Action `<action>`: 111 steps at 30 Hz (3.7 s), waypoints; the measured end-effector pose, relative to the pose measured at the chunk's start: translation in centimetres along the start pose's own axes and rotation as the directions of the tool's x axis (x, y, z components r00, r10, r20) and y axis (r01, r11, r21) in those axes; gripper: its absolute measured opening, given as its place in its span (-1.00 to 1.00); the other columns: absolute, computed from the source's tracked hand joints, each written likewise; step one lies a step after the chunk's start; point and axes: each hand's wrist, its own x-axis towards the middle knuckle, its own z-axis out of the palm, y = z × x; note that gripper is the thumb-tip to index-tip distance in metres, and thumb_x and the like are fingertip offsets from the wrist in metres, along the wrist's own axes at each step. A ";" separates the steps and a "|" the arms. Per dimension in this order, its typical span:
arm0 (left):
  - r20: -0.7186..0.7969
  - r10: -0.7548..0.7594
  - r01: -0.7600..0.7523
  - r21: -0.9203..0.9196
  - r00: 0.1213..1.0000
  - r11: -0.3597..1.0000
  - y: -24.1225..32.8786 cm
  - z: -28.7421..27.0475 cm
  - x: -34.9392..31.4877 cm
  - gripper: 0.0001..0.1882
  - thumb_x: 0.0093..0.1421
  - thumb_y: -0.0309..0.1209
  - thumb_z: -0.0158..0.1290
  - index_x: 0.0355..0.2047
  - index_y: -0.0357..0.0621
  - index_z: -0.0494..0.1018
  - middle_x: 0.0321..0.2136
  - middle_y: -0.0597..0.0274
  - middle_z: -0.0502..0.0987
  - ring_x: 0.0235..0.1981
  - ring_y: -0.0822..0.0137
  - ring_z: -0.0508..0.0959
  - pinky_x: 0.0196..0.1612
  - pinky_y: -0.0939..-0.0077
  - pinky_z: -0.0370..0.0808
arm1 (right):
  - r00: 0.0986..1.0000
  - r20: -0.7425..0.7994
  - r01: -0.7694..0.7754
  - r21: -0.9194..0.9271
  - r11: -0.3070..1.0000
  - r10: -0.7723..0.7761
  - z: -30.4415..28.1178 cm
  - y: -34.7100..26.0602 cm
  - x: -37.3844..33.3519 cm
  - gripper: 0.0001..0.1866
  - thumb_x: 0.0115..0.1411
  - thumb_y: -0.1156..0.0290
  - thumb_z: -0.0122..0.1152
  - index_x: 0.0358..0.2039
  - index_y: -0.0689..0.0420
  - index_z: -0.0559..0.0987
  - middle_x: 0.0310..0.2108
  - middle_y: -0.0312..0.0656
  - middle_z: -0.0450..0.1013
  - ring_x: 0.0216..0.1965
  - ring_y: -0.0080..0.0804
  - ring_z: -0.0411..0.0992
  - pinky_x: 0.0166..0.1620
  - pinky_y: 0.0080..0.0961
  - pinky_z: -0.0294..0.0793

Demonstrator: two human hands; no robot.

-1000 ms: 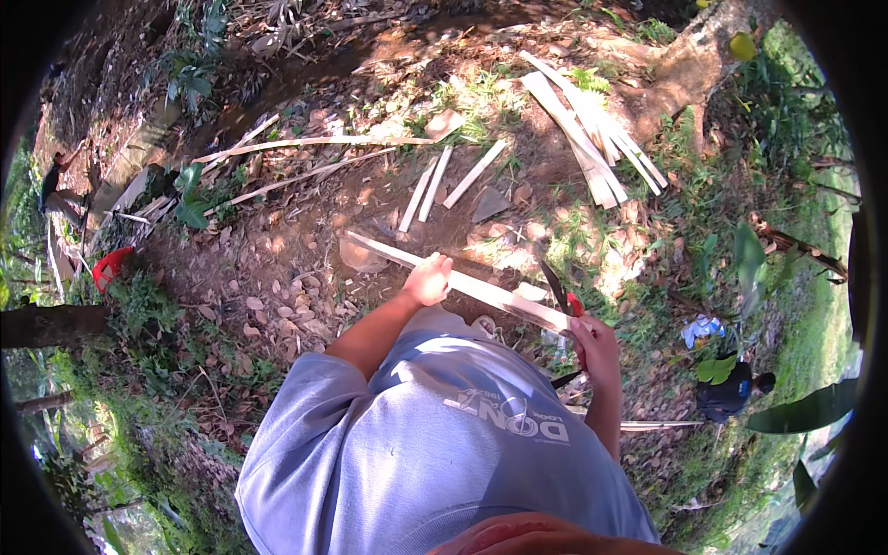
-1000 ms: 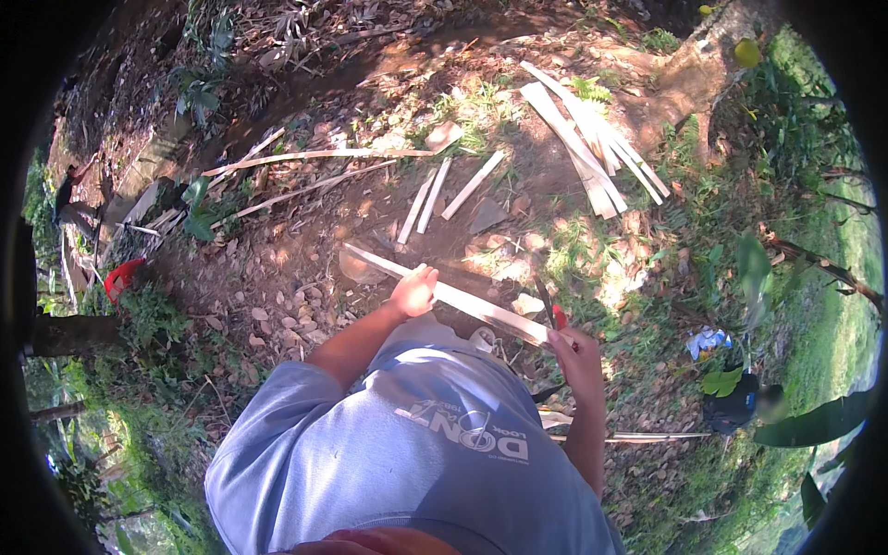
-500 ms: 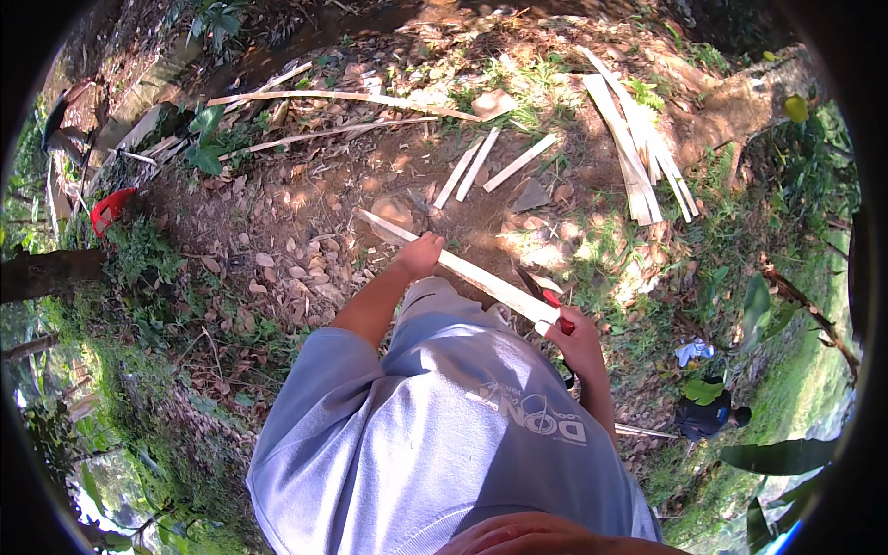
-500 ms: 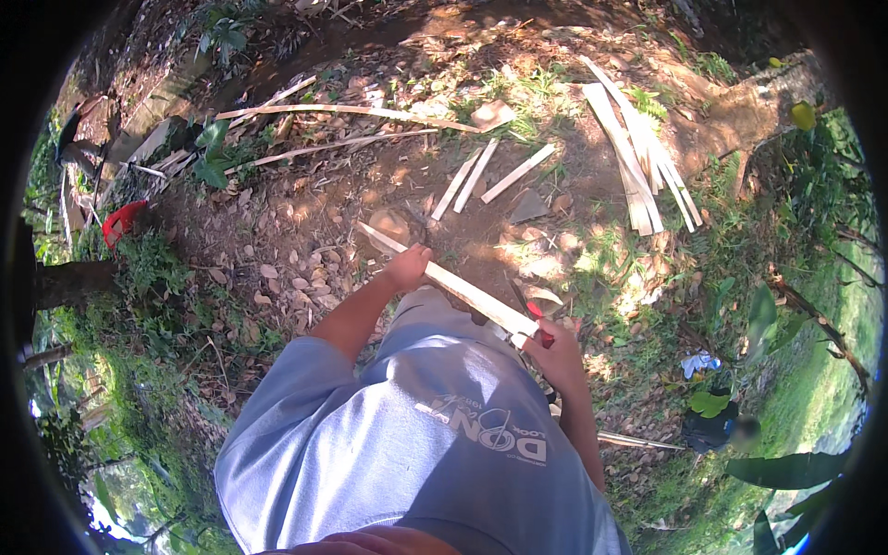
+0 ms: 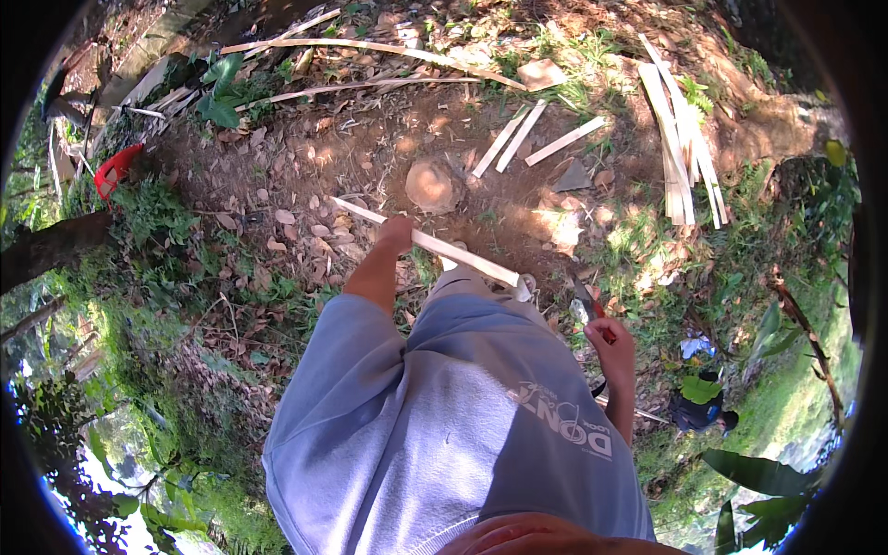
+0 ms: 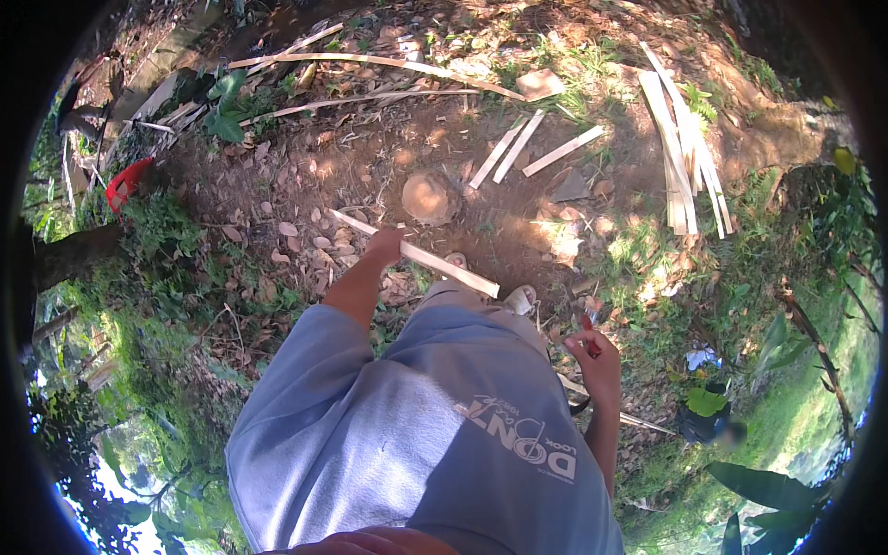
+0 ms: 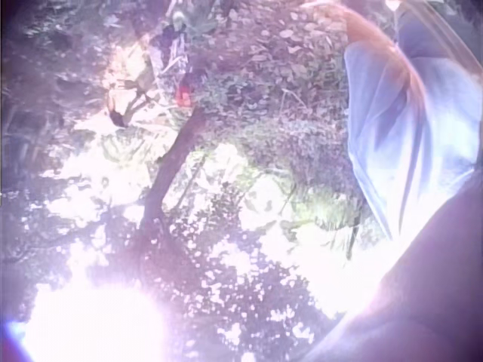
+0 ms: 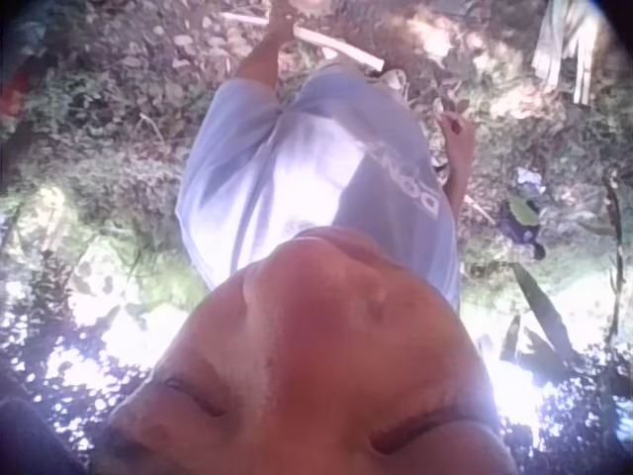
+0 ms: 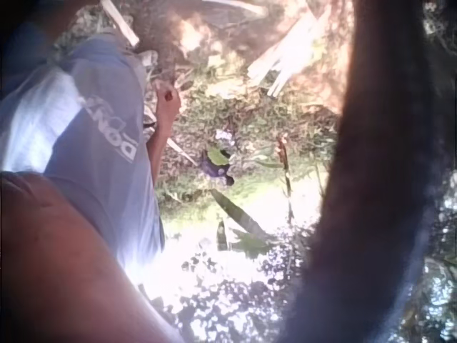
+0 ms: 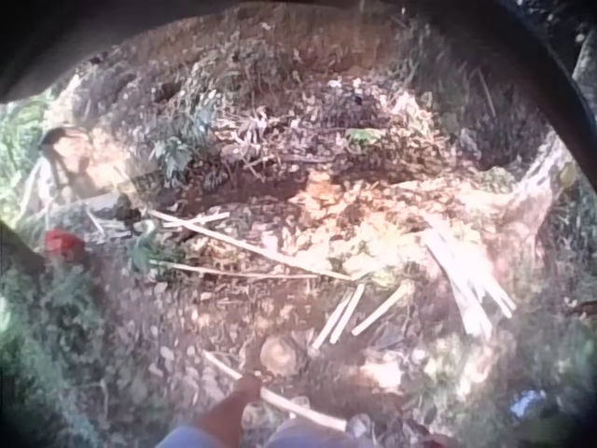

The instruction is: The person sits on the ground and uses a red hand saw to cut a long piece of light-colored wood into smaller segments. The person holds the wood with one hand and saws with the other, periodically adjusting the wood's position and placing cut pieces on the ground.

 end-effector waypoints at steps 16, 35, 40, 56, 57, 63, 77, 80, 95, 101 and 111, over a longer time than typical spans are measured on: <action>0.120 -0.208 0.224 -0.134 0.971 0.965 -3.9 3.8 -1.2 -0.66 0.17 -0.33 0.28 -0.01 0.05 0.65 0.04 0.14 0.66 0.13 0.07 0.64 0.14 0.13 0.60 | 0.928 0.013 -0.365 0.242 0.899 0.373 -2.3 12.4 -0.6 -0.77 0.43 0.33 0.27 -0.39 0.12 0.57 -0.68 -0.48 0.29 -0.74 -0.75 0.14 -0.69 -0.65 0.07; 0.022 -0.262 0.263 -0.106 0.965 0.959 -4.6 -4.0 8.2 -0.60 0.16 -0.23 0.35 -0.01 -0.04 0.66 -0.06 0.08 0.72 0.05 0.05 0.69 0.09 0.09 0.62 | 0.850 -0.220 -0.480 0.055 0.876 0.479 0.5 27.7 -10.5 -0.81 0.33 0.32 0.34 -0.32 0.18 0.74 -0.65 -0.38 0.41 -0.64 -0.65 0.31 -0.54 -0.52 0.23; -0.354 -0.002 -0.138 -0.370 0.935 0.919 -3.2 -3.9 9.5 -0.69 0.09 -0.31 0.35 -0.16 -0.07 0.60 -0.19 0.06 0.70 -0.07 0.00 0.68 0.05 0.09 0.55 | 0.823 -0.222 -0.491 0.183 0.852 0.522 1.7 27.1 -12.1 -0.77 0.38 0.31 0.30 -0.36 0.18 0.71 -0.66 -0.40 0.41 -0.72 -0.66 0.26 -0.64 -0.58 0.12; 0.258 0.016 0.036 -0.196 0.966 0.980 2.0 1.9 11.5 -0.54 0.23 -0.27 0.10 0.04 -0.34 0.55 -0.07 -0.29 0.66 0.05 -0.15 0.66 0.11 -0.05 0.57 | 0.843 -0.183 -0.448 0.279 0.849 0.505 1.7 32.9 -10.1 -0.79 0.38 0.41 0.26 -0.35 0.26 0.71 -0.14 -0.20 0.72 -0.64 -0.59 0.40 -0.55 -0.53 0.34; 0.234 0.038 0.009 -0.195 0.971 0.981 0.9 4.5 11.0 -0.56 0.23 -0.25 0.10 -0.01 -0.35 0.59 -0.08 -0.30 0.66 0.01 -0.17 0.67 0.09 -0.03 0.59 | 0.851 -0.195 -0.435 0.259 0.862 0.488 1.7 33.0 -9.8 -0.79 0.37 0.41 0.26 -0.36 0.26 0.71 -0.16 -0.21 0.71 -0.62 -0.58 0.41 -0.52 -0.51 0.37; 0.422 -0.036 0.108 -0.150 0.906 0.983 -3.7 12.1 7.9 -0.57 0.21 -0.18 0.14 -0.13 -0.34 0.67 -0.15 -0.28 0.68 -0.08 -0.20 0.69 0.02 0.01 0.62 | 0.857 -0.157 -0.485 0.082 0.871 0.492 1.6 31.0 -9.5 -0.72 0.40 0.34 0.25 -0.38 0.26 0.72 -0.51 -0.28 0.58 -0.58 -0.56 0.41 -0.45 -0.45 0.33; 0.298 0.130 0.017 -0.444 0.946 0.896 -3.8 7.1 12.5 -0.77 0.27 -0.32 0.13 -0.23 -0.27 0.57 -0.25 -0.07 0.69 -0.25 0.03 0.75 -0.10 0.19 0.65 | 0.803 -0.116 -0.530 0.310 0.789 0.585 1.2 24.0 -7.5 -0.74 0.37 0.29 0.28 -0.39 0.20 0.68 -0.64 -0.46 0.35 -0.64 -0.72 0.23 -0.56 -0.62 0.14; 0.383 0.114 0.113 -0.522 0.917 0.846 -0.5 4.7 13.5 -0.78 0.20 -0.37 0.22 -0.24 -0.26 0.56 -0.30 0.01 0.69 -0.32 0.07 0.73 -0.13 0.25 0.66 | 0.818 -0.176 -0.486 0.295 0.822 0.547 2.3 26.2 -7.9 -0.76 0.39 0.30 0.25 -0.38 0.16 0.66 -0.69 -0.45 0.29 -0.72 -0.69 0.17 -0.66 -0.59 0.06; 0.322 -0.055 0.206 -0.457 0.945 0.865 6.3 0.8 8.5 -0.20 0.24 -0.11 0.21 0.29 -0.51 0.29 0.20 -0.49 0.39 -0.13 -0.16 0.69 -0.31 0.20 0.75 | 0.735 -0.370 -0.582 0.089 0.809 0.569 9.6 35.5 -15.5 -0.81 0.34 0.30 0.33 -0.24 0.15 0.75 -0.60 -0.30 0.50 -0.64 -0.58 0.34 -0.57 -0.47 0.27; 0.282 0.177 -0.184 -0.003 0.943 0.983 4.8 4.5 11.1 -0.50 0.24 -0.10 0.08 -0.26 -0.41 0.65 -0.16 -0.40 0.65 -0.01 -0.25 0.65 0.10 -0.03 0.57 | 0.716 -0.413 -0.590 0.076 0.804 0.564 9.9 35.5 -16.5 -0.76 0.34 0.24 0.31 -0.28 0.15 0.76 -0.54 -0.21 0.59 -0.59 -0.52 0.43 -0.49 -0.39 0.34; 0.261 0.163 -0.160 -0.034 0.952 0.987 3.6 3.0 12.3 -0.52 0.31 -0.07 0.07 -0.16 -0.33 0.62 -0.12 -0.35 0.65 0.00 -0.30 0.62 0.10 -0.08 0.54 | 0.872 -0.313 -0.354 0.132 0.926 0.378 7.4 37.6 -6.2 -0.81 0.41 0.39 0.24 -0.28 0.22 0.69 -0.60 -0.38 0.43 -0.62 -0.68 0.28 -0.55 -0.56 0.22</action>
